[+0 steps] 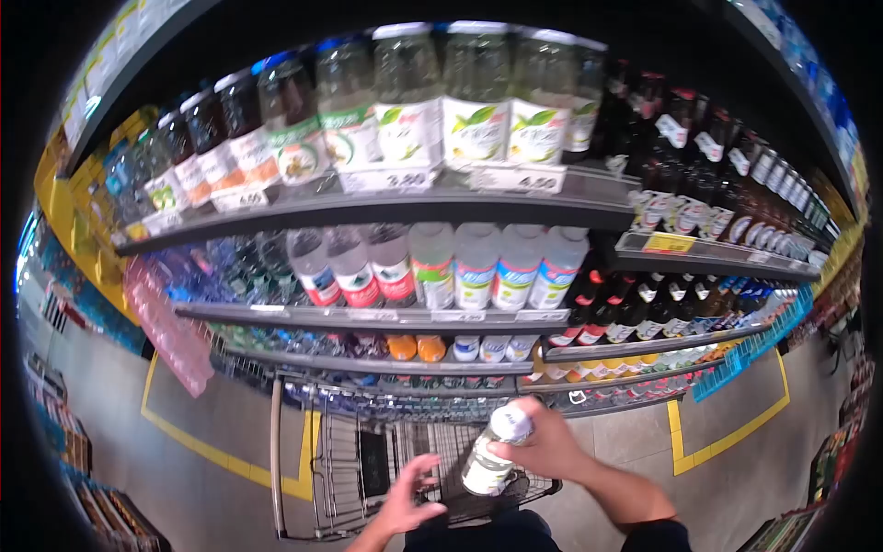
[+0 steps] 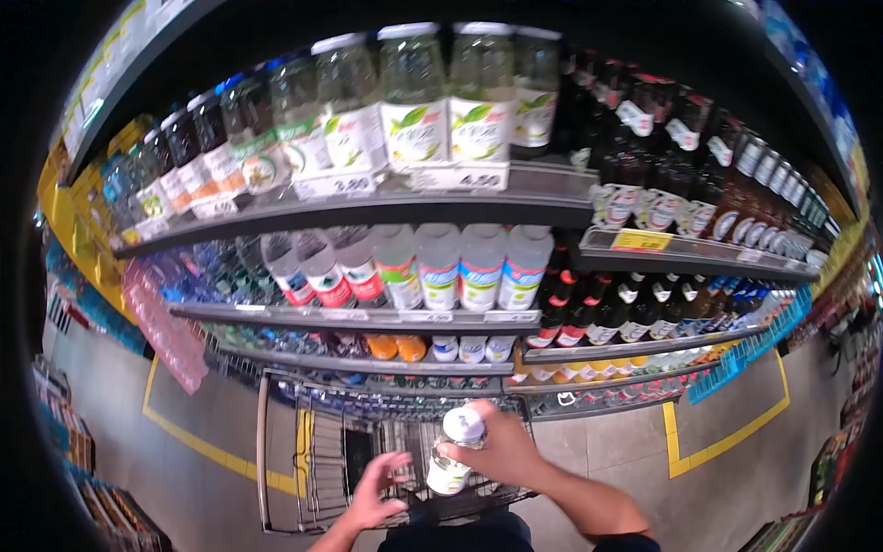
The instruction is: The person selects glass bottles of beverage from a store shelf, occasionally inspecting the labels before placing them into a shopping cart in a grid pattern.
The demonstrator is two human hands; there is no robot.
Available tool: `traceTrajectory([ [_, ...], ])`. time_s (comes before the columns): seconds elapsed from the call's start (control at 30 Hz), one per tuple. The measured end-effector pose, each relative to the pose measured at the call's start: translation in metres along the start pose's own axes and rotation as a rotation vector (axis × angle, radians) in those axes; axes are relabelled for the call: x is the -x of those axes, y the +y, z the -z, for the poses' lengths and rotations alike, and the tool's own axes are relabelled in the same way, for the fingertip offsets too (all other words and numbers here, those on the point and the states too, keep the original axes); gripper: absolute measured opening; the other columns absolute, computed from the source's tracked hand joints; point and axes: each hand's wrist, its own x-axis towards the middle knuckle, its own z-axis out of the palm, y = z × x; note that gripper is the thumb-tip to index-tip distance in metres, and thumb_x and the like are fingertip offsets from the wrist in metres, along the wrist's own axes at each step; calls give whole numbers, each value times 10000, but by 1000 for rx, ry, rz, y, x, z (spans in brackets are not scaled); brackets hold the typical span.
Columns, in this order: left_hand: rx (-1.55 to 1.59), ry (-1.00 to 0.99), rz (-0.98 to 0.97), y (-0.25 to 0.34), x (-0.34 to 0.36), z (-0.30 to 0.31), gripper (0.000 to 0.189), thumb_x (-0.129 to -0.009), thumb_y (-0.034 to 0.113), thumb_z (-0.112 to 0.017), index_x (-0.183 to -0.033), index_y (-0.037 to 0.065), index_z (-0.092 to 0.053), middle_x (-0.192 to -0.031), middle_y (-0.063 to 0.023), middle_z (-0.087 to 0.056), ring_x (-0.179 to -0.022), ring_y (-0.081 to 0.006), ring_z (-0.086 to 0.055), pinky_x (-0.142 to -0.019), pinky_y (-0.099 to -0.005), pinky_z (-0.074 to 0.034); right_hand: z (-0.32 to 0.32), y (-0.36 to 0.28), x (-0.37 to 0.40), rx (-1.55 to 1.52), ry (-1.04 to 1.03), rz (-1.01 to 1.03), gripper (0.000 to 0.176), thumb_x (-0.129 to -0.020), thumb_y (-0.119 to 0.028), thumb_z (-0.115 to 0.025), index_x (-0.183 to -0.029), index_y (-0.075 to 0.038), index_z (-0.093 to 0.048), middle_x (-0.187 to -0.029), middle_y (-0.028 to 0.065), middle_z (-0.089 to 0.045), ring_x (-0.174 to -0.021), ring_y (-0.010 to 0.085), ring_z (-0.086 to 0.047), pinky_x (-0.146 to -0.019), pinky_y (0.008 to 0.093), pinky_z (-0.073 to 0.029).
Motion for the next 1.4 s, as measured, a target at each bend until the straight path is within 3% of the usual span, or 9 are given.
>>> traceTrajectory([
  [0.07, -118, -124, 238, 7, -12, -29, 1100, -670, 200, -901, -1507, 62, -202, -1456, -158, -416, -1364, -284, -411, -1053, -447, -417, -48, 37, 9, 56, 8, -34, 605, -749, -382, -818, -1176, -53, -543, -922, 161, -703, -873, 311, -708, -765, 404, -546],
  [0.17, -419, -53, 366, -35, -26, -24, 827, -737, 365, -829, -1384, 47, -424, -1250, -199, -598, -1180, -332, -591, -972, -409, -482, -104, 76, 18, 144, -40, -86, 634, -734, -377, -823, -1189, -52, -526, -943, 181, -699, -879, 349, -701, -760, 427, -546],
  [0.33, -766, 44, 565, -139, 11, 11, 721, -802, 398, -746, -1395, 125, -439, -1295, -194, -582, -1182, -353, -580, -973, -449, -485, -198, 175, 3, -57, -117, -283, 416, -756, -243, -829, -1016, 3, -618, -856, 118, -714, -787, 171, -697, -717, 328, -543],
  [0.47, -723, -88, 791, -164, 56, 59, 651, -820, 441, -700, -1355, 142, -481, -1224, -156, -626, -1137, -347, -606, -957, -456, -493, -293, 246, -21, 139, -82, -179, 459, -743, -266, -823, -1070, -49, -585, -904, 162, -711, -859, 354, -696, -736, 429, -556],
  [0.6, -877, -304, 735, -161, 107, 70, 551, -856, 440, -669, -1295, 135, -537, -1155, -148, -638, -1090, -324, -618, -907, -451, -511, -379, 290, -64, 284, -3, -176, 473, -730, -270, -824, -1104, -103, -587, -907, 153, -703, -843, 388, -677, -741, 489, -537],
  [0.73, -807, -394, 639, -155, 124, 75, 487, -885, 422, -632, -1275, 142, -555, -1132, -123, -631, -1093, -302, -600, -892, -462, -510, -440, 329, -101, 390, -20, -422, 512, -748, -270, -794, -1182, -131, -561, -945, 152, -696, -873, 401, -663, -737, 500, -533],
  [0.97, -958, -414, 592, -165, 122, 68, 352, -872, 333, -619, -1121, 85, -611, -1039, -81, -634, -1052, -260, -589, -798, -419, -557, -473, 353, -144, 473, -24, -378, 541, -774, -300, -774, -1232, -149, -529, -1066, 134, -671, -966, 366, -644, -765, 483, -519],
  [1.23, -904, -377, 666, -165, 122, 67, 372, -881, 340, -591, -1163, 98, -604, -1095, -90, -640, -1109, -266, -581, -845, -431, -545, -485, 350, -176, 391, 31, -302, 536, -711, -161, -804, -1187, -125, -559, -1077, 119, -647, -1019, 356, -610, -813, 462, -520],
  [1.4, -978, -418, 673, -172, 128, 63, 378, -878, 352, -584, -1146, 88, -603, -1084, -95, -646, -1103, -276, -584, -833, -438, -545, -475, 339, -164, 355, -91, -402, 693, -756, -158, -759, -1360, -166, -419, -1239, 181, -562, -1086, 390, -594, -855, 496, -517],
])
